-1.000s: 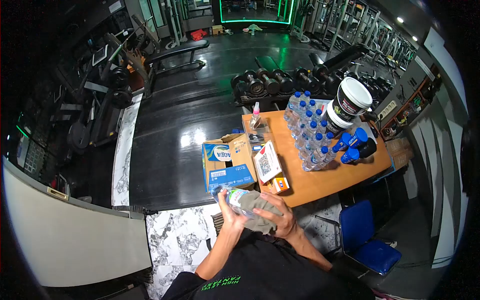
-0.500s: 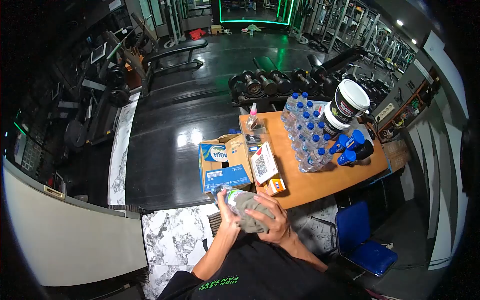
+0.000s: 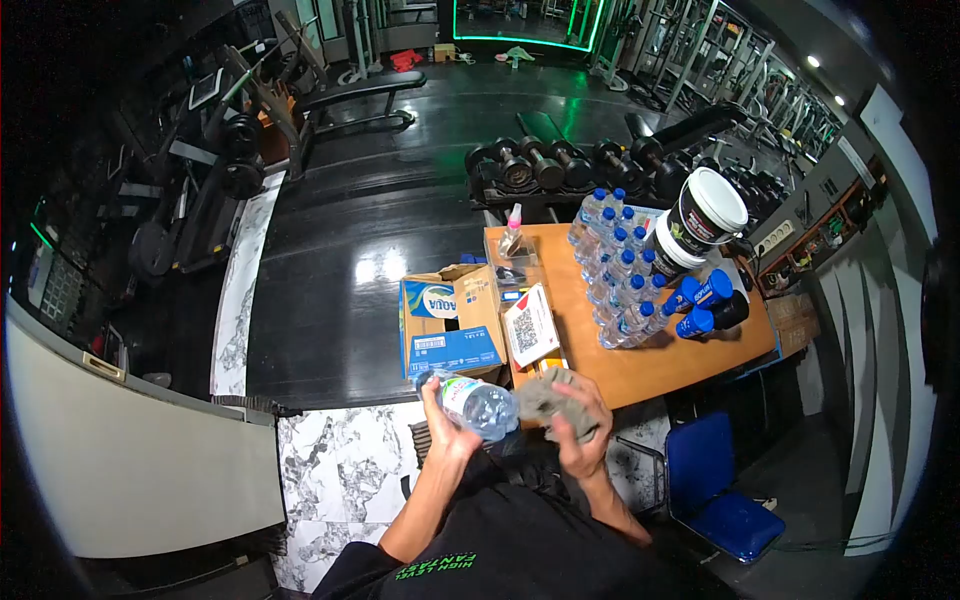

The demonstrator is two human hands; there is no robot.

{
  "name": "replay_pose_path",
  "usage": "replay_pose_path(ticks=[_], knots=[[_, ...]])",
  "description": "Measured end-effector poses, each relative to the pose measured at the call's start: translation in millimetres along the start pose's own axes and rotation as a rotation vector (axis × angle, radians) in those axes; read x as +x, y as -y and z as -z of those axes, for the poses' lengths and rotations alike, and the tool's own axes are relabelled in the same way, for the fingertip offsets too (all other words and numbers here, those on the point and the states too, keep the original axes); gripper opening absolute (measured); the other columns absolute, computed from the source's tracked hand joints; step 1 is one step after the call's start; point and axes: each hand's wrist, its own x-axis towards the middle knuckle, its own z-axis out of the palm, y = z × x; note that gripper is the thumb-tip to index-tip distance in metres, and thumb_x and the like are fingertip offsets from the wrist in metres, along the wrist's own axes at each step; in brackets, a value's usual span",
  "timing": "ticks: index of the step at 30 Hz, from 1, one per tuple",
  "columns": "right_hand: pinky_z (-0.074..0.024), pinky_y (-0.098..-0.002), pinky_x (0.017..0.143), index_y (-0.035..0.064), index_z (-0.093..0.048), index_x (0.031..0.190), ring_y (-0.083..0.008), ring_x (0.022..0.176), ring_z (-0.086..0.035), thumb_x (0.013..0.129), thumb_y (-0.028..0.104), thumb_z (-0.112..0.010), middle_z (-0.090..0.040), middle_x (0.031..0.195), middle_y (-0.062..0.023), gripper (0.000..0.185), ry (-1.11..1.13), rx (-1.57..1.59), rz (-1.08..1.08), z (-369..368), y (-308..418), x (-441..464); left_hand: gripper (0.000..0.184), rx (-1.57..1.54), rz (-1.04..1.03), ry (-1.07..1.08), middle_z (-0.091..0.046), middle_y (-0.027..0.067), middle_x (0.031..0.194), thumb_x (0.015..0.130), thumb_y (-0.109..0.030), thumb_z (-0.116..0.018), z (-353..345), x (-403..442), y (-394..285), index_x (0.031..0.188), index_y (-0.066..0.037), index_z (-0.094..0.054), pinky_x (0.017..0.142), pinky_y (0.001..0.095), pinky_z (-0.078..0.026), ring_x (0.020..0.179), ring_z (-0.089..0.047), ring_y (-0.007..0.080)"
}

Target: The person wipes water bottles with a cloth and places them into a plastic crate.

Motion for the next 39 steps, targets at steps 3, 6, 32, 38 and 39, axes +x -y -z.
replay_pose_path(ticks=[3,6,32,38,39], knots=[[-0.0422,-0.0422,0.1,0.0137,-0.063,0.116,-0.0352,0.123,-0.048,0.057,0.013,-0.068,-0.051,0.128,-0.018,0.059,0.266,-0.235,0.276,-17.3,22.7,8.8,0.051,0.122,-0.122,-0.006,-0.063,0.0144,0.096,0.078,-0.051,-0.054,-2.8,-1.9,2.0,0.103,-0.006,-0.056,0.083,0.0468,-0.049,0.09,-0.061,0.0299],[-0.0429,-0.0425,0.1,0.0133,-0.064,0.115,-0.0361,0.121,-0.049,0.056,0.01,-0.068,-0.052,0.126,-0.0177,0.06,0.243,-0.221,0.331,-27.7,3.0,0.9,0.051,0.114,-0.122,-0.019,-0.063,0.0145,0.097,0.078,-0.05,-0.054,-5.6,-13.0,-0.3,0.103,-0.006,-0.056,0.083,0.0468,-0.049,0.089,-0.061,0.0301],[-0.0418,-0.0384,0.099,0.0051,-0.06,0.116,-0.0342,0.12,-0.049,0.074,0.013,-0.062,-0.047,0.131,-0.0198,0.043,0.041,0.101,0.093,-40.6,-3.9,-8.2,0.049,-0.001,-0.098,-0.038,-0.062,0.0155,0.099,0.077,-0.047,-0.056,13.2,-0.9,-15.0,0.106,-0.007,-0.055,0.083,0.0469,-0.05,0.09,-0.061,0.0302],[-0.043,-0.0393,0.099,0.0119,-0.061,0.118,-0.0364,0.121,-0.049,0.063,0.007,-0.063,-0.05,0.13,-0.017,0.055,0.316,-0.214,0.222,-35.7,-11.6,2.6,0.05,0.033,-0.093,0.014,-0.062,0.0153,0.102,0.078,-0.045,-0.057,9.5,-9.8,-11.5,0.109,-0.006,-0.054,0.084,0.0475,-0.049,0.091,-0.061,0.0308],[-0.0432,-0.0389,0.099,0.0113,-0.061,0.118,-0.0361,0.119,-0.05,0.065,0.005,-0.062,-0.051,0.129,-0.0169,0.053,0.291,-0.175,0.072,-31.8,-20.3,1.4,0.05,0.027,-0.094,0.013,-0.062,0.0153,0.102,0.078,-0.045,-0.057,12.3,-9.0,-13.6,0.109,-0.006,-0.054,0.084,0.0475,-0.049,0.091,-0.061,0.0308]])
